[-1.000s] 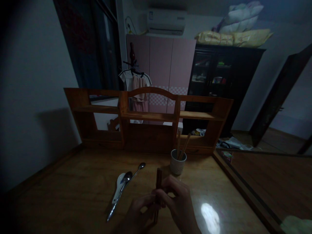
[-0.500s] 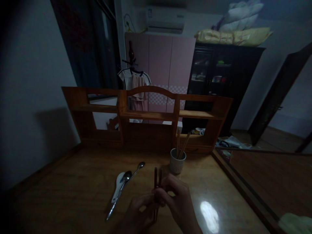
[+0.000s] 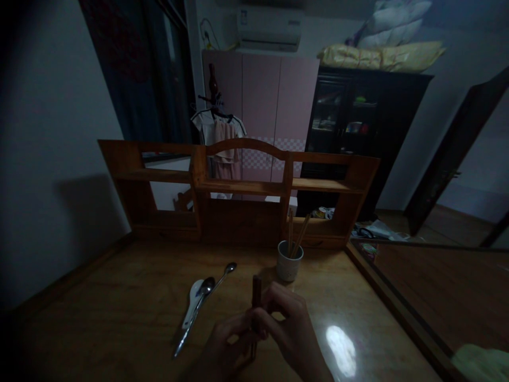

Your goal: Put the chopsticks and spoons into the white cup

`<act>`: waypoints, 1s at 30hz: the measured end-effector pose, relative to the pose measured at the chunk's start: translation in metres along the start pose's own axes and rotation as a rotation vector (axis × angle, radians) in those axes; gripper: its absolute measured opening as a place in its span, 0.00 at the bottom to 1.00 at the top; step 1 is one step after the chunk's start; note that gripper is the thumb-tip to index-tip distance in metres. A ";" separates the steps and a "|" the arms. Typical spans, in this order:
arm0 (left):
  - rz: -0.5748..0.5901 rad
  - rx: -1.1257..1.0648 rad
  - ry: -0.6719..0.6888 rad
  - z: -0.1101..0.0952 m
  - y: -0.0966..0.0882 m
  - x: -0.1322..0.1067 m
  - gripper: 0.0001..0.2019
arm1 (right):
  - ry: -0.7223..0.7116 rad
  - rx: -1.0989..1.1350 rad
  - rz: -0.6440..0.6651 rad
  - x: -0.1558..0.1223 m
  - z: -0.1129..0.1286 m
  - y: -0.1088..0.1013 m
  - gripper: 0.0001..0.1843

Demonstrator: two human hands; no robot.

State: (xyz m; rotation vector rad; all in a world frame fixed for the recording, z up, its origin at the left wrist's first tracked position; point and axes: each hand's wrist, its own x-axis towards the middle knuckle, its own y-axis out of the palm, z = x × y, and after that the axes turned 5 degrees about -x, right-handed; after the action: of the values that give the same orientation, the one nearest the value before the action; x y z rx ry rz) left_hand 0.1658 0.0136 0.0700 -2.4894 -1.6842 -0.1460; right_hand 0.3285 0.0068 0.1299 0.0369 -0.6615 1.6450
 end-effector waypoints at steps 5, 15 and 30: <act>0.006 0.022 0.024 0.000 -0.001 0.001 0.07 | 0.013 0.009 0.036 0.001 0.004 -0.001 0.09; -0.045 -0.053 -0.053 -0.022 0.006 -0.009 0.12 | 0.041 0.033 0.025 0.001 0.005 -0.002 0.05; -0.032 -0.043 -0.013 -0.018 0.007 -0.007 0.18 | 0.050 0.034 0.006 0.003 0.005 -0.002 0.07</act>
State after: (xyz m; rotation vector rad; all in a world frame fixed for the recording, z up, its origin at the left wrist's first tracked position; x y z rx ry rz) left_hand 0.1697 0.0021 0.0866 -2.5004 -1.7447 -0.1721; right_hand 0.3280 0.0073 0.1365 0.0179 -0.5965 1.6579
